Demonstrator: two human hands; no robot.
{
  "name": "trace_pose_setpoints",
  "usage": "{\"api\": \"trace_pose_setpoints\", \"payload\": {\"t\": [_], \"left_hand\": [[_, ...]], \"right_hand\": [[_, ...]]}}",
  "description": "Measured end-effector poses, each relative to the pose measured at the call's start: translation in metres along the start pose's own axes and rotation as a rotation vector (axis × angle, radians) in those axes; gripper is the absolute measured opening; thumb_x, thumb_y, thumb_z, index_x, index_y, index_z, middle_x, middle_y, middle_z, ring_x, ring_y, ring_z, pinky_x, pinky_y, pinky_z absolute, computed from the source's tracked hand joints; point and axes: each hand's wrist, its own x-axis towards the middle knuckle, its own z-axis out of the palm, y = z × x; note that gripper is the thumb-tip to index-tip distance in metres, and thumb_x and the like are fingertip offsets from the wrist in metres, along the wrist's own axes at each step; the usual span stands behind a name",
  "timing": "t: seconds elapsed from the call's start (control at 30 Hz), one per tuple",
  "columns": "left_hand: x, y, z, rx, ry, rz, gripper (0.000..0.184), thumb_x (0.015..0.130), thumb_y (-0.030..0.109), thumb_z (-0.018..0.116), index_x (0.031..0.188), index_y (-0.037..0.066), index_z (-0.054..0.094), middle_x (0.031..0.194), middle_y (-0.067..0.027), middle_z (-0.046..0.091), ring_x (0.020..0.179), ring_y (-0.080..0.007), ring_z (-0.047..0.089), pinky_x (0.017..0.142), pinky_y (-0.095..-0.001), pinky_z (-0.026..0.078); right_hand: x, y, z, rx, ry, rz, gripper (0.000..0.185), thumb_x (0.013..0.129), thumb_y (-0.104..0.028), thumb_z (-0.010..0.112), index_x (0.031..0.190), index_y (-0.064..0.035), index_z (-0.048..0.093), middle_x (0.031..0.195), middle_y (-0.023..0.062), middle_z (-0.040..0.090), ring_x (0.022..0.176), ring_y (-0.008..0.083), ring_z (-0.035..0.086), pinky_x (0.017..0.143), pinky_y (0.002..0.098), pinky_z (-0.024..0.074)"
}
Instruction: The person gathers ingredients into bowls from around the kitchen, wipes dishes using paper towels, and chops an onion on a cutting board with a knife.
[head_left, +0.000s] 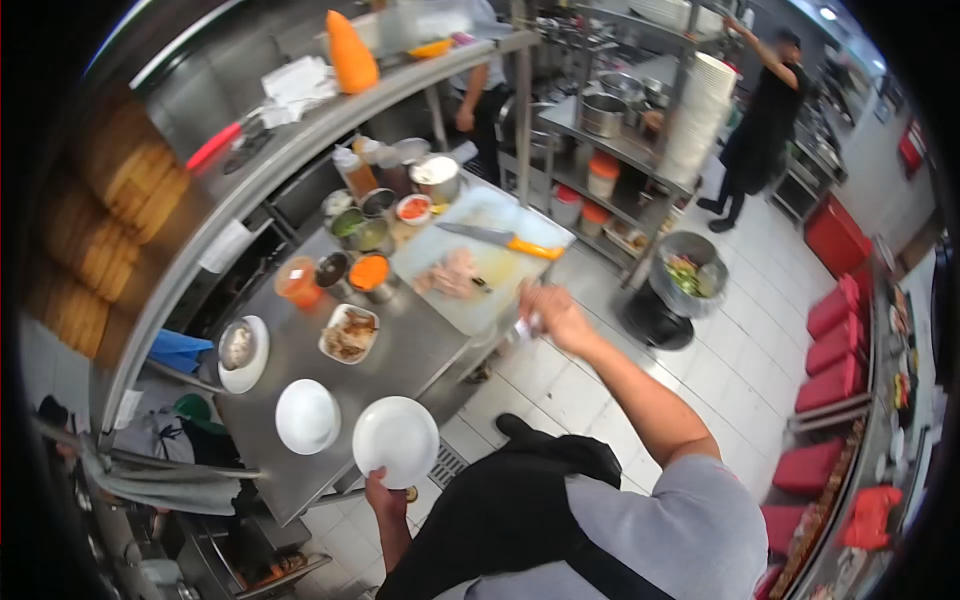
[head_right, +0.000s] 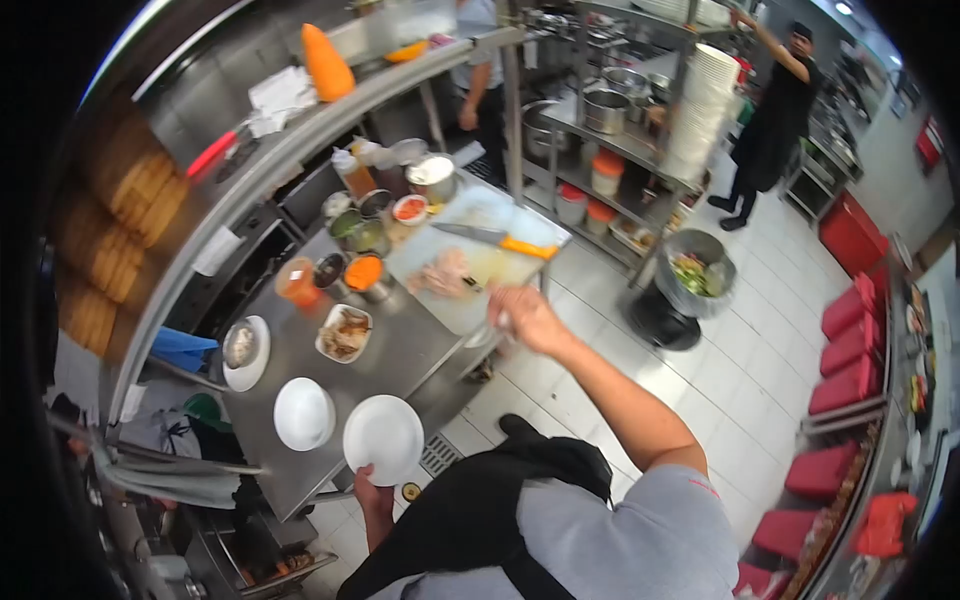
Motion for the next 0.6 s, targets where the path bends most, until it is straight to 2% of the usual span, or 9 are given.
{"api": "trace_pose_setpoints", "payload": {"t": [0.07, 0.1, 0.27, 0.37, 0.4, 0.43, 0.5, 0.57, 0.6], "left_hand": [[0.000, 0.000, 0.000, 0.019, 0.007, -0.014, 0.056, 0.081, 0.011, 0.054, 0.135, 0.001, 0.046, 0.131, -0.0155, 0.054, 0.124, -0.0352, 0.053, 0.106, -0.0519, 0.044], [0.002, -0.002, -0.001, 0.028, 0.009, -0.022, 0.056, 0.081, 0.012, 0.054, 0.135, 0.001, 0.045, 0.131, -0.0155, 0.054, 0.125, -0.0355, 0.053, 0.106, -0.0522, 0.043], [0.027, 0.000, 0.000, 0.052, 0.006, -0.031, 0.056, 0.082, 0.011, 0.054, 0.136, -0.001, 0.044, 0.132, -0.0163, 0.054, 0.126, -0.0356, 0.052, 0.106, -0.0522, 0.044], [0.045, -0.002, 0.014, 0.036, 0.043, 0.009, 0.054, 0.082, 0.011, 0.055, 0.134, -0.001, 0.046, 0.131, -0.0164, 0.054, 0.126, -0.0334, 0.053, 0.106, -0.0511, 0.044], [0.059, -0.007, 0.005, 0.040, -0.005, 0.037, 0.053, 0.084, 0.011, 0.054, 0.135, -0.001, 0.046, 0.134, -0.0162, 0.053, 0.126, -0.0317, 0.053, 0.107, -0.0486, 0.044], [0.072, -0.007, -0.001, 0.048, -0.058, 0.065, 0.052, 0.085, 0.011, 0.054, 0.135, -0.001, 0.045, 0.136, -0.0159, 0.052, 0.127, -0.0301, 0.053, 0.109, -0.0460, 0.043], [0.074, 0.000, 0.026, 0.065, 0.026, 0.084, 0.050, 0.085, 0.011, 0.055, 0.133, -0.001, 0.047, 0.134, -0.0149, 0.054, 0.125, -0.0294, 0.054, 0.107, -0.0456, 0.044], [0.088, -0.001, 0.034, 0.043, 0.005, 0.106, 0.048, 0.085, 0.009, 0.055, 0.132, -0.002, 0.048, 0.130, -0.0154, 0.055, 0.120, -0.0305, 0.057, 0.103, -0.0468, 0.048], [0.092, 0.001, 0.033, 0.038, 0.000, 0.118, 0.047, 0.086, 0.009, 0.055, 0.131, -0.003, 0.048, 0.128, -0.0156, 0.056, 0.118, -0.0310, 0.058, 0.100, -0.0475, 0.049]], "right_hand": [[-0.007, -0.014, -0.051, -0.007, 0.221, -0.093, 0.037, 0.101, -0.035, 0.057, 0.081, -0.0057, 0.068, 0.066, -0.0030, 0.053, 0.058, 0.0081, 0.046, 0.056, 0.0272, 0.0377], [-0.019, -0.050, -0.062, -0.144, 0.371, -0.269, 0.035, 0.100, -0.035, 0.058, 0.082, -0.0063, 0.066, 0.068, -0.0043, 0.051, 0.061, 0.0064, 0.042, 0.055, 0.0253, 0.0341], [-0.070, -0.146, -0.144, -0.481, 0.846, -0.561, 0.022, 0.105, -0.025, 0.045, 0.110, -0.0082, 0.059, 0.078, -0.0022, 0.051, 0.062, 0.0050, 0.045, 0.053, 0.0205, 0.0352], [-0.074, -0.166, -0.203, -0.596, 0.842, -0.860, 0.022, 0.104, -0.014, 0.043, 0.121, -0.0004, 0.045, 0.093, 0.0128, 0.062, 0.071, 0.0175, 0.061, 0.056, 0.0294, 0.0523], [-0.074, -0.148, -0.235, -0.620, 0.930, -0.935, 0.022, 0.104, -0.013, 0.045, 0.121, 0.0009, 0.045, 0.094, 0.0151, 0.065, 0.078, 0.0205, 0.064, 0.061, 0.0337, 0.0563], [-0.071, -0.130, -0.270, -0.534, 1.057, -0.977, 0.022, 0.104, -0.015, 0.050, 0.119, 0.0012, 0.049, 0.091, 0.0144, 0.065, 0.079, 0.0205, 0.064, 0.064, 0.0299, 0.0558], [-0.064, -0.109, -0.317, -1.136, 1.353, -0.771, 0.038, 0.101, -0.027, 0.059, 0.120, 0.0039, 0.051, 0.092, 0.0130, 0.065, 0.084, 0.0214, 0.063, 0.076, 0.0307, 0.0553], [-0.055, -0.075, -0.381, -1.073, 1.314, -0.309, 0.069, 0.095, -0.046, 0.064, 0.134, 0.0079, 0.046, 0.115, 0.0204, 0.063, 0.110, 0.0284, 0.061, 0.100, 0.0370, 0.0465], [-0.049, -0.037, -0.439, -1.097, 1.205, -0.202, 0.079, 0.094, -0.052, 0.062, 0.140, 0.0079, 0.041, 0.129, 0.0237, 0.055, 0.123, 0.0312, 0.051, 0.107, 0.0399, 0.0378]]}}
